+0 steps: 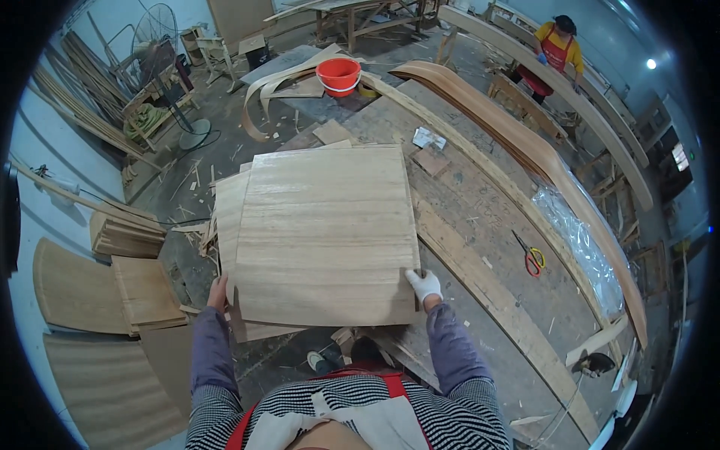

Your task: The recorder is using a manual iron to bond wood veneer sheets to wooden boards on a workbench.

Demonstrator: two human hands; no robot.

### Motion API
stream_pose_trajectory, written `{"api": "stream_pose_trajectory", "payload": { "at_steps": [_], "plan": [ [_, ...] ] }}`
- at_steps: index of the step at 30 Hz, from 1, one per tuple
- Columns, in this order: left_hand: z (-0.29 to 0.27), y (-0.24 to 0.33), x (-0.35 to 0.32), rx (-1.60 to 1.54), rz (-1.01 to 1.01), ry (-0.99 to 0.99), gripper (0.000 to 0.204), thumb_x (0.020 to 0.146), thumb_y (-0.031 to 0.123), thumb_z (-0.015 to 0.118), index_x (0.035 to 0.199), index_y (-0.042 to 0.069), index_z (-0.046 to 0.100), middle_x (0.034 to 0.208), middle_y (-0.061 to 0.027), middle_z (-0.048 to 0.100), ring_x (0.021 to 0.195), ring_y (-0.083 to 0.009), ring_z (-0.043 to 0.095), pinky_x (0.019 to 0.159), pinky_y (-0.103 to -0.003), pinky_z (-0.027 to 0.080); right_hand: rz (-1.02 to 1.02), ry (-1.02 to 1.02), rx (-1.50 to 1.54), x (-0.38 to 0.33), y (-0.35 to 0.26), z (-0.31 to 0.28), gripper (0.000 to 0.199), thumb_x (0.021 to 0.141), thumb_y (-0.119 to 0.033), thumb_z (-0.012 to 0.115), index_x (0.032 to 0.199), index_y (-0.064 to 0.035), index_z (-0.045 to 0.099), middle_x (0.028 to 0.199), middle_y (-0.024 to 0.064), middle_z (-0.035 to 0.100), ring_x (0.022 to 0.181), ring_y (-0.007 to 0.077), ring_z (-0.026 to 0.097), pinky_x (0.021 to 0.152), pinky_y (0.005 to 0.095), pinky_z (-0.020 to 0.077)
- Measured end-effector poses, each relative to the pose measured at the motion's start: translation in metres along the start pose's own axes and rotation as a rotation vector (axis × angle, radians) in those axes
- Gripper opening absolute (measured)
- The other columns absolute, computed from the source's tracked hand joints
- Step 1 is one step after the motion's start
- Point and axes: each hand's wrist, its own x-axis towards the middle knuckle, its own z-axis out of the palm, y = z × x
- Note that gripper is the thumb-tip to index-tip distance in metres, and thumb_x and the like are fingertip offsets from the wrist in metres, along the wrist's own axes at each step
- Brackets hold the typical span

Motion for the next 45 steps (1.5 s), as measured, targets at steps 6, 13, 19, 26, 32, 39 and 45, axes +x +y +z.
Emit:
{"api": "stream_pose_trajectory", "payload": {
  "at_steps": [6,13,19,26,32,39,45],
  "plan": [
    [0.013,-0.01,-0.166,-0.221,0.043,0.662,0.033,0.098,0.034,0.055,0.08,0.006,0.051,0.067,0.0005,0.048,0.059,-0.0077,0.043,0.052,-0.026,0.036,0.132,-0.179,0.44,0.033,-0.024,-0.009,0.059,0.08,-0.041,0.077,0.116,0.0033,0.063,0.105,0.0103,0.069,0.09,0.0191,0.064,0.081,0.0332,0.0502],
    [0.144,-0.031,-0.246,-0.66,-0.504,-0.242,0.053,0.097,0.049,0.049,0.128,0.006,0.052,0.12,-0.0126,0.06,0.106,-0.0265,0.061,0.084,-0.042,0.051,0.105,-0.244,0.378,0.02,-0.032,0.002,0.059,0.079,-0.038,0.079,0.117,0.003,0.062,0.104,0.0097,0.068,0.089,0.0182,0.063,0.08,0.0325,0.0504],
    [0.182,-0.022,-0.215,-1.106,-0.517,-0.132,0.054,0.097,0.045,0.052,0.134,0.007,0.049,0.131,-0.0094,0.057,0.117,-0.0311,0.055,0.102,-0.047,0.042,0.06,-0.138,0.271,-0.041,-0.022,0.018,0.057,0.08,-0.04,0.077,0.114,0.0038,0.062,0.101,0.0108,0.069,0.087,0.0202,0.064,0.08,0.0338,0.0508],
    [0.134,-0.023,-0.17,-1.023,-0.469,-0.089,0.048,0.095,0.038,0.058,0.13,0.007,0.053,0.131,-0.0079,0.058,0.119,-0.0289,0.055,0.103,-0.045,0.043,-0.093,-0.196,-0.206,-0.094,-0.039,0.024,0.06,0.079,-0.051,0.071,0.108,0.0011,0.065,0.1,0.0196,0.069,0.093,0.0333,0.067,0.083,0.0406,0.0506],
    [0.064,-0.039,-0.097,-0.908,-0.377,-0.134,0.044,0.094,0.036,0.06,0.128,0.009,0.056,0.127,-0.0066,0.061,0.116,-0.0274,0.057,0.099,-0.046,0.046,-0.203,-0.348,-0.499,-0.156,-0.062,0.046,0.056,0.078,-0.051,0.067,0.105,-0.0021,0.067,0.097,0.0236,0.068,0.094,0.038,0.065,0.083,0.0436,0.0504],
    [0.014,-0.042,-0.02,-0.835,-0.357,-0.135,0.046,0.093,0.043,0.059,0.125,0.01,0.058,0.123,-0.0064,0.063,0.113,-0.0272,0.059,0.097,-0.048,0.047,-0.391,-0.528,-0.376,-0.132,-0.104,0.036,0.045,0.082,-0.045,0.062,0.099,-0.0039,0.067,0.1,0.0201,0.067,0.091,0.0374,0.065,0.079,0.0455,0.0514],
    [0.069,-0.005,-0.039,-0.788,-0.44,0.159,0.05,0.092,0.049,0.059,0.122,0.009,0.06,0.116,-0.0089,0.065,0.103,-0.0267,0.063,0.091,-0.045,0.051,-0.681,0.156,-0.193,0.016,-0.164,0.035,0.034,0.085,-0.035,0.065,0.108,-0.0094,0.064,0.095,0.0167,0.065,0.09,0.036,0.063,0.079,0.0426,0.0509]
  ]
}}
